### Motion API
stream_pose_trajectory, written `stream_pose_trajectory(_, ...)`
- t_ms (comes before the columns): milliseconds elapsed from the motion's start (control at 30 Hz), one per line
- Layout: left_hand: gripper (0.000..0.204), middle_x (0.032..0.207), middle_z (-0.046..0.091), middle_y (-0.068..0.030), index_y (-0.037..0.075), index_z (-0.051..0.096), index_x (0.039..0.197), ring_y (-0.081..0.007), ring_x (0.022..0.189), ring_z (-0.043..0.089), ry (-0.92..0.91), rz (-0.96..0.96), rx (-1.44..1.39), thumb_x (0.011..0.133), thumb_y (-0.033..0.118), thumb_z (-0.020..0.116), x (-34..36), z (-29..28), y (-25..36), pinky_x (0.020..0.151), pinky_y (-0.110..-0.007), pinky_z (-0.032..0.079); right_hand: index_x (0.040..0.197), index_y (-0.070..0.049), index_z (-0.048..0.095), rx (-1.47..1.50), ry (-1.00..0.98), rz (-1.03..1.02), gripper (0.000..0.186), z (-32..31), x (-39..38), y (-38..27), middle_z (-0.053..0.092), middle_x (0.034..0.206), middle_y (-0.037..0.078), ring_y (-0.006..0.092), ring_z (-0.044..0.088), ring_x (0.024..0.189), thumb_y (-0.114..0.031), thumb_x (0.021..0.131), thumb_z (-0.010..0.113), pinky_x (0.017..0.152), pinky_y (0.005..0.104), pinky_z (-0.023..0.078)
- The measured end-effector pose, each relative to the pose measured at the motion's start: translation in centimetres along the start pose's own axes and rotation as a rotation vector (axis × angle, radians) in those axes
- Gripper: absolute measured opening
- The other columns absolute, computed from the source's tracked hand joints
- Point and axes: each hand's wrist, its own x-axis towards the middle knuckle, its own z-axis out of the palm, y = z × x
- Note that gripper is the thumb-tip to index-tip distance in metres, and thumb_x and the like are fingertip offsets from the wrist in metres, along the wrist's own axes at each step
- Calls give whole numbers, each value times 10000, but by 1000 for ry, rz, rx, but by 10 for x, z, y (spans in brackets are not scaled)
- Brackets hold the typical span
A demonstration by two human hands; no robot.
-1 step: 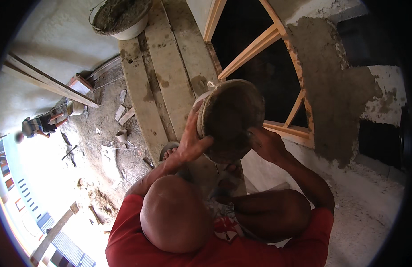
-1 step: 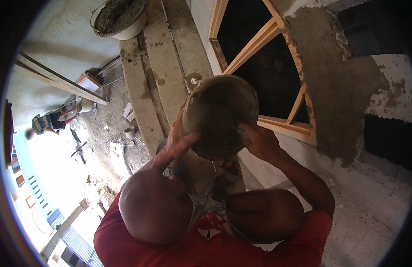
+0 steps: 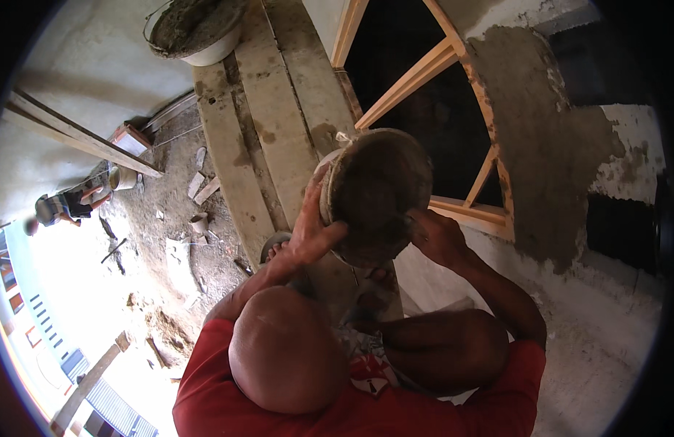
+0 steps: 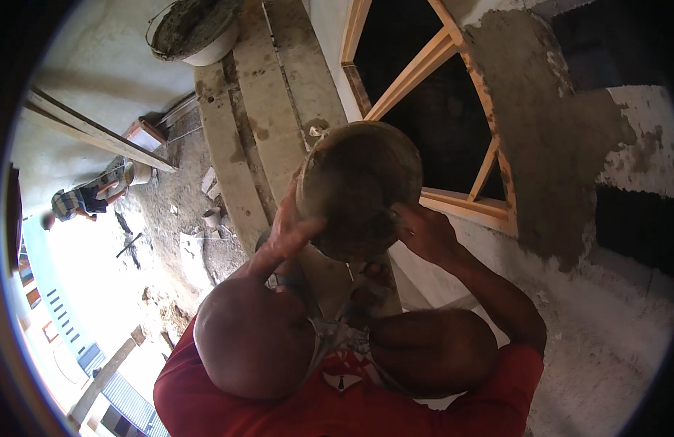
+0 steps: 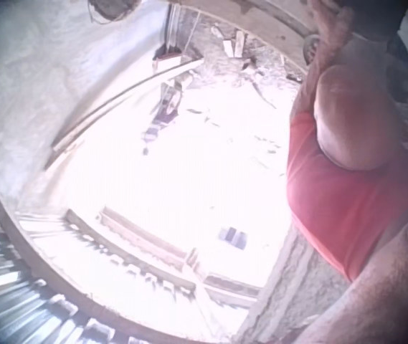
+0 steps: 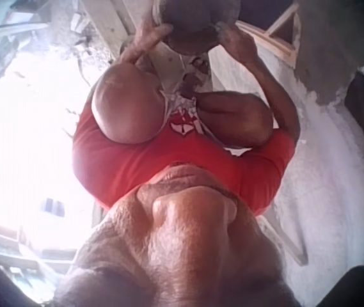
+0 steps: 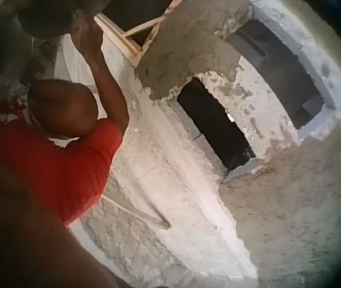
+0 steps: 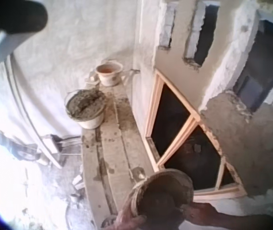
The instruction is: The person applies mortar to a wall around window openings using a trowel and a bucket of mortar.
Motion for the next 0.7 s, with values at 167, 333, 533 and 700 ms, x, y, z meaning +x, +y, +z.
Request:
stream_pose_trajectory(167,799,1396,482,-193,-22,395,1438,-323,1318,441,52,-102,-79,698,77,679,2,-10,-4,1114,-389,338,1222,-101,609,2,145,-83,420,15,-17,10,684,1030,135,322,683,904,-158,816,697,746,420,565)
stream_pose_trajectory(333,688,1162,622,-139,-4,465,1367,-262,1054,604,183,-290,-288,728,97,699,0,-39,-33,908,-346,496,1183,-66,627,69,162,-18,386,-18,-23,0,683,1015,165,337,677,913,-128,808,696,792,421,550)
stream_pose_trajectory(533,648,1205,581,-76,22,504,1331,-238,1073,539,240,-161,-298,701,139,593,-2,-35,-32,993,-333,402,1180,-21,574,204,182,66,477,-123,-66,-26,673,1063,179,326,671,996,-137,760,768,844,402,522)
stream_pose_trajectory(700,733,1207,565,-91,35,453,1384,-232,1057,522,217,-194,-348,674,159,587,1,-31,-34,975,-345,406,1138,-42,566,34,302,210,474,-222,-127,-71,634,966,119,260,652,912,-142,739,801,830,370,513)
